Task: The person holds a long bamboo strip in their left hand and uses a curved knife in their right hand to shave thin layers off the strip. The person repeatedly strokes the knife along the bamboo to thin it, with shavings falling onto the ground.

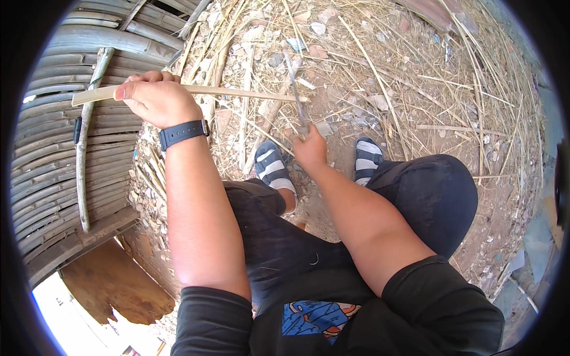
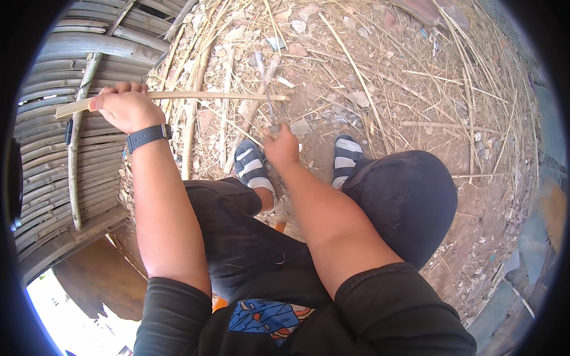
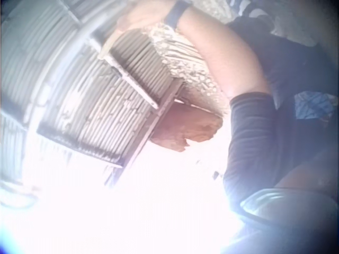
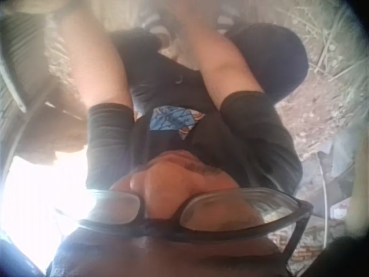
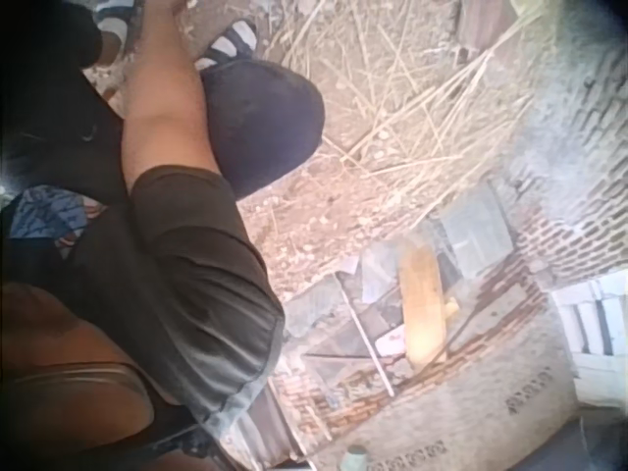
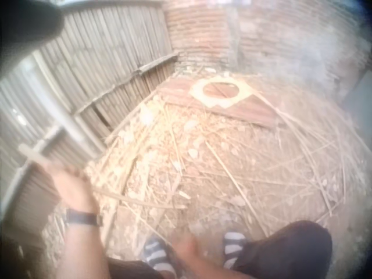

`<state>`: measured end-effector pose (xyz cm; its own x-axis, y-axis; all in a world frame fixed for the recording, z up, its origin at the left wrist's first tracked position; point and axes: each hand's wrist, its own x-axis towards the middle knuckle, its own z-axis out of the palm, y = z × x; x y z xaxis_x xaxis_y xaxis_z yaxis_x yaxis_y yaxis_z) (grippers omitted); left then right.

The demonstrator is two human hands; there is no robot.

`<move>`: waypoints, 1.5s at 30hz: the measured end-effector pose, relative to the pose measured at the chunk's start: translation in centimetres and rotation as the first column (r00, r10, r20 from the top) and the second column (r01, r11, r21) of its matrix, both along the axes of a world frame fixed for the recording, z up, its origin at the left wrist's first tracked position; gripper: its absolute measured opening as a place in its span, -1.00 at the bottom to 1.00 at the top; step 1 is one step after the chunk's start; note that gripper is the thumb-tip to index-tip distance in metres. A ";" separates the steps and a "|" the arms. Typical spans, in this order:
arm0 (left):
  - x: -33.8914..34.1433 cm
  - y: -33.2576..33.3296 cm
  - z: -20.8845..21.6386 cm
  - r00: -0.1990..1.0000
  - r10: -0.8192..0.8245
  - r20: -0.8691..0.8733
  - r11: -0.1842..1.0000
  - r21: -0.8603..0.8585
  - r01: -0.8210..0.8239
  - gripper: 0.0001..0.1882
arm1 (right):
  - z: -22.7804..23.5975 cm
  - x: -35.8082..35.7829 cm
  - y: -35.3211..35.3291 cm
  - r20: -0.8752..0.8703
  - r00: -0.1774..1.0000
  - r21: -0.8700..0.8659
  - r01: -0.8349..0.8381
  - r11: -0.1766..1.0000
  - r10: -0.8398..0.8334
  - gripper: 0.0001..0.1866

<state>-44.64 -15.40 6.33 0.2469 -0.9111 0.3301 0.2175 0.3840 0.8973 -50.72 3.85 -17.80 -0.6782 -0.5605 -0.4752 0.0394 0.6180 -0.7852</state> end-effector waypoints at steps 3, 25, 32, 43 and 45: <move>-0.3 0.2 -0.3 1.000 -0.001 0.009 1.000 -0.006 0.001 -0.35 | 1.8 -0.9 -0.6 -0.148 0.985 0.018 -0.088 0.996 0.089 -0.52; 0.2 -0.4 -0.4 1.000 0.025 0.012 1.000 0.008 -0.025 -0.36 | -0.2 -0.7 1.3 -0.186 0.975 0.073 -0.112 0.991 0.124 -0.52; 0.5 -0.6 -0.6 1.000 0.013 -0.001 0.999 0.043 -0.013 -0.33 | -5.6 -1.0 3.9 0.092 0.982 0.407 -0.186 0.894 0.162 -0.47; -0.1 -1.0 -0.3 0.998 0.040 -0.053 0.998 0.060 -0.037 -0.31 | -4.2 0.5 4.4 -0.084 0.996 0.282 0.036 0.959 -0.012 -0.45; 0.5 -1.0 -0.3 0.999 0.031 -0.019 0.998 0.052 -0.030 -0.29 | -0.8 0.5 2.6 -0.086 0.996 0.186 0.028 0.982 -0.012 -0.45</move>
